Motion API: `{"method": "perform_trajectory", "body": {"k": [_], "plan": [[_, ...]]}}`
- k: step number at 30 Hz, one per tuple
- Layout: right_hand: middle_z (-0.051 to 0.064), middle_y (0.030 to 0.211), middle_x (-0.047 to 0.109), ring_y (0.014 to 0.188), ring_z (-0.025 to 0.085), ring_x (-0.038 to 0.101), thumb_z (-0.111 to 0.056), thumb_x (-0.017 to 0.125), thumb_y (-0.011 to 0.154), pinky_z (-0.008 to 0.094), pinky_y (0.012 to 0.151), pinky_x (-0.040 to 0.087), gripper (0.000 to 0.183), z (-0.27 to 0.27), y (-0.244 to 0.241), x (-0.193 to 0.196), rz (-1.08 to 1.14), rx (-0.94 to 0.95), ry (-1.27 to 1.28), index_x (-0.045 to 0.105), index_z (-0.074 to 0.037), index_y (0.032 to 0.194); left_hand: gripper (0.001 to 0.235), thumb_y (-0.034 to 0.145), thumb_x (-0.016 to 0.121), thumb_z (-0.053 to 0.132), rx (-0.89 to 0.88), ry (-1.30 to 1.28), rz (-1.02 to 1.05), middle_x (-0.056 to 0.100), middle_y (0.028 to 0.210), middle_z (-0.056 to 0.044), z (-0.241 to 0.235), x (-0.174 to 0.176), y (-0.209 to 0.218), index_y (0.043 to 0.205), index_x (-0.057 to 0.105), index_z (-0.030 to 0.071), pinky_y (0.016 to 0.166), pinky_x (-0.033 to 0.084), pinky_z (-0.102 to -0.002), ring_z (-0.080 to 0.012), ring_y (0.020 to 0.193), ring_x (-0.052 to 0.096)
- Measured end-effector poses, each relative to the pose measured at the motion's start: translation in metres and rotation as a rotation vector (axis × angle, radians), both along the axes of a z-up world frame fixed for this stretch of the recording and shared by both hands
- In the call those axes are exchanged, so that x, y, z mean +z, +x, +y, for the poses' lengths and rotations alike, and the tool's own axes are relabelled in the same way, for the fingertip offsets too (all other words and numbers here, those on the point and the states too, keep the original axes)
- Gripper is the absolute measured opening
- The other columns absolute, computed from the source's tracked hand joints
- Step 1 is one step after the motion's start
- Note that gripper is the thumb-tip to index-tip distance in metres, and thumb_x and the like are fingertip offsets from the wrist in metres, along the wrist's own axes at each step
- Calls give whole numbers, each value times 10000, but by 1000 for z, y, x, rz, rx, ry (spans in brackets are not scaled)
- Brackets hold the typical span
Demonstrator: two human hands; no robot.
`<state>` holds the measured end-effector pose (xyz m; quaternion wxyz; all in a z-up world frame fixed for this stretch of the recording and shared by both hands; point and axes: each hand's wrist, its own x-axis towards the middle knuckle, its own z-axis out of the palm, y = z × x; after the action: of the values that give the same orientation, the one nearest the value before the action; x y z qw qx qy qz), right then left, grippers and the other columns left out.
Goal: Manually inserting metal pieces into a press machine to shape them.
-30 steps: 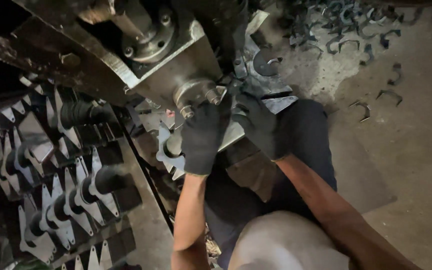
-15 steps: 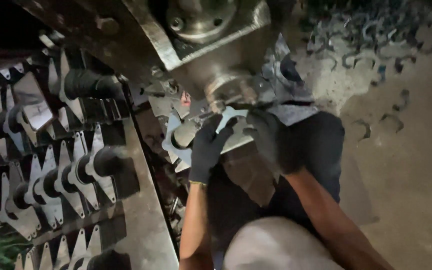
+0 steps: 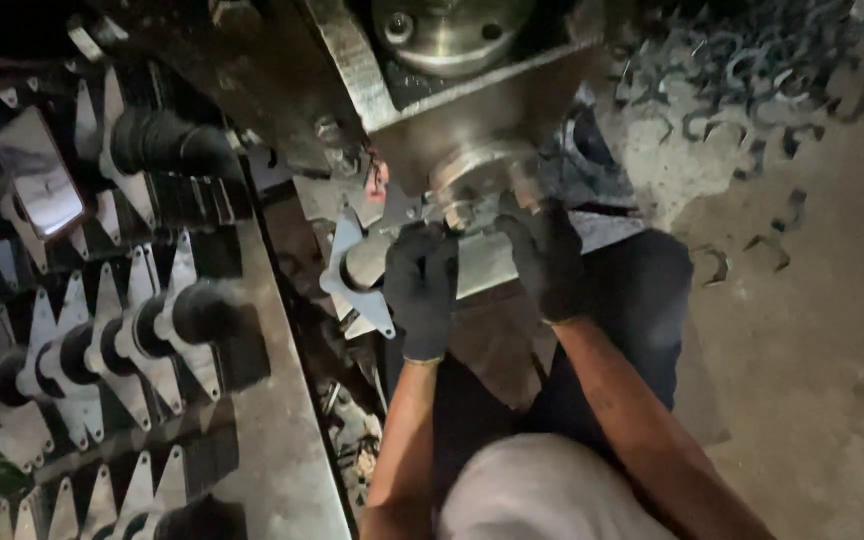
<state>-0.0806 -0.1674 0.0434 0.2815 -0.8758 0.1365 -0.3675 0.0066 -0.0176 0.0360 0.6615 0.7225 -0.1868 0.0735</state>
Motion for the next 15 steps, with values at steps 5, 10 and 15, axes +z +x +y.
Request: {"method": "perform_trajectory", "body": {"k": [5,10,15], "plan": [[157,1120,677,1025,379,654,-21,768,882,472,866,548,208,-6,4,-1,-7,-52,-247,737,-92,1075,154,890,808,70,1,188,-178,752,1084,-116,0,24,6,1029,740,65,914,570,-364,-279,1028,736],[152,1158,680,1032,349,671,-30,776,942,443,850,566,168,-2,4,-4,-65,-40,-42,727,-86,1093,117,916,762,63,-39,126,-97,763,1090,-111,3,18,5,1031,748,82,922,579,-343,-245,1024,752],[154,1168,684,1041,353,680,-23,768,914,452,865,565,188,-4,7,-2,-83,-8,-33,716,-75,1086,124,882,795,80,-5,136,-121,762,1073,-109,-1,16,7,996,745,83,887,581,-335,-238,987,751]]}}
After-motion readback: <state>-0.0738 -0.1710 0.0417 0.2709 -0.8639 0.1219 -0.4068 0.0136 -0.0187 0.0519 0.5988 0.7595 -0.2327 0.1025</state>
